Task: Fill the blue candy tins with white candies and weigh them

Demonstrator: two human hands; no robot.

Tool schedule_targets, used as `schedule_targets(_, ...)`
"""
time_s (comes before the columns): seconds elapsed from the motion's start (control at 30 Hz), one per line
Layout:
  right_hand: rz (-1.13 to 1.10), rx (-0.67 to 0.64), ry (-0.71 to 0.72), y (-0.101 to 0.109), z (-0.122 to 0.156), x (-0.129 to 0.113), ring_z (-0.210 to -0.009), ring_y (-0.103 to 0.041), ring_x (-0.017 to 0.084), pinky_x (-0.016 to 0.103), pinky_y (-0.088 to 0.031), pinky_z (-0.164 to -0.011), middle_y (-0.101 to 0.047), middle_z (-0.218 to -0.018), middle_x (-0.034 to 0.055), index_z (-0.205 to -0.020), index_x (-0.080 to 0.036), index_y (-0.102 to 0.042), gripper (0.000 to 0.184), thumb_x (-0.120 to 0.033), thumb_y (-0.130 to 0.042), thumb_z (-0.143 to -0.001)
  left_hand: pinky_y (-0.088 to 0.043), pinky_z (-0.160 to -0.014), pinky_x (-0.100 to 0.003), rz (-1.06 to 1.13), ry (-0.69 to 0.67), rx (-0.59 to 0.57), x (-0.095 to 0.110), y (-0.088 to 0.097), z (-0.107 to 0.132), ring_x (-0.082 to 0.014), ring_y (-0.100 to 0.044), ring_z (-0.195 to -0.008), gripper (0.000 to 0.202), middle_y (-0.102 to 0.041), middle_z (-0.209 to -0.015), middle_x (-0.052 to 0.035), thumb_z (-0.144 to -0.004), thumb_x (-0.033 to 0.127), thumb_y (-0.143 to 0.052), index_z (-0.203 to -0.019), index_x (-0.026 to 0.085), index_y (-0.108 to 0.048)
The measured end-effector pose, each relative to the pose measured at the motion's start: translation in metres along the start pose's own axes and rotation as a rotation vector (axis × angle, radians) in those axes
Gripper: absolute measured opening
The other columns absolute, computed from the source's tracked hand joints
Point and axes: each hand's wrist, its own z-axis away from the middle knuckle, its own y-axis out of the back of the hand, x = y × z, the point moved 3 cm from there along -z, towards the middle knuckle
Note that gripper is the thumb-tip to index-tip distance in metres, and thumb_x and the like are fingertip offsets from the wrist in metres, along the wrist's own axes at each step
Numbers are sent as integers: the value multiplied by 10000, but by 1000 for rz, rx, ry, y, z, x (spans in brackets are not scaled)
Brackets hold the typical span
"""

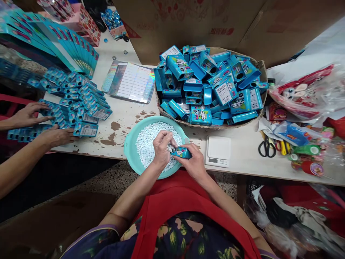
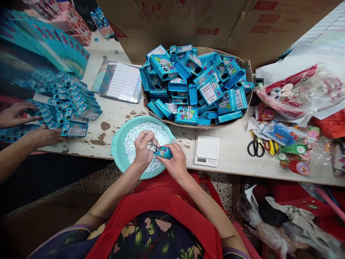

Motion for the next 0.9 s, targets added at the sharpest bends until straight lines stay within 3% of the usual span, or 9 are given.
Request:
schedule_targets(0.2,-31,-5,-9,-1,-1,0,-917,-562,190,312,-448,-812,-616,-926,20,-967,-222,-614,339,-364,-769,-701,-456,-592,-253,-29,-46,18,2,0,2,-105,-549,-529,159,-558,-595,9,-795,314,-624,-741,178,-563)
schedule_targets(0.33,-65,5,-16,-1,0,0,-913,-560,182,302,-448,-810,-611,-929,17,-970,-217,-616,342,-334,-778,-693,-440,-555,-237,-53,-94,50,1,1,2,-114,-566,-574,155,-575,-662,-8,-796,313,-621,-754,170,-578)
schedule_targets(0.47,-89,18,-7,-2,1,-1,-920,-564,179,302,-446,-827,-613,-941,19,-966,-214,-616,334,-313,-780,-692,-411,-517,-222,-86,-100,19,2,-1,3,-97,-530,-525,158,-570,-639,0,-810,302,-603,-751,160,-565)
schedule_targets(0.67,-153,37,-7,-3,-2,-3,-895,-571,176,299,-457,-797,-611,-926,21,-949,-209,-620,337,-300,-793,-674,-468,-590,-243,-108,-86,-38,8,-2,5,-117,-574,-552,176,-581,-597,0,-812,321,-598,-790,147,-583)
schedule_targets(0.9,-232,74,22,1,-3,-5,-923,-567,180,317,-459,-831,-607,-950,33,-979,-218,-631,365,-311,-798,-668,-489,-571,-259,-101,-106,-110,17,-8,13,-121,-570,-524,190,-604,-613,-10,-819,338,-583,-839,149,-587)
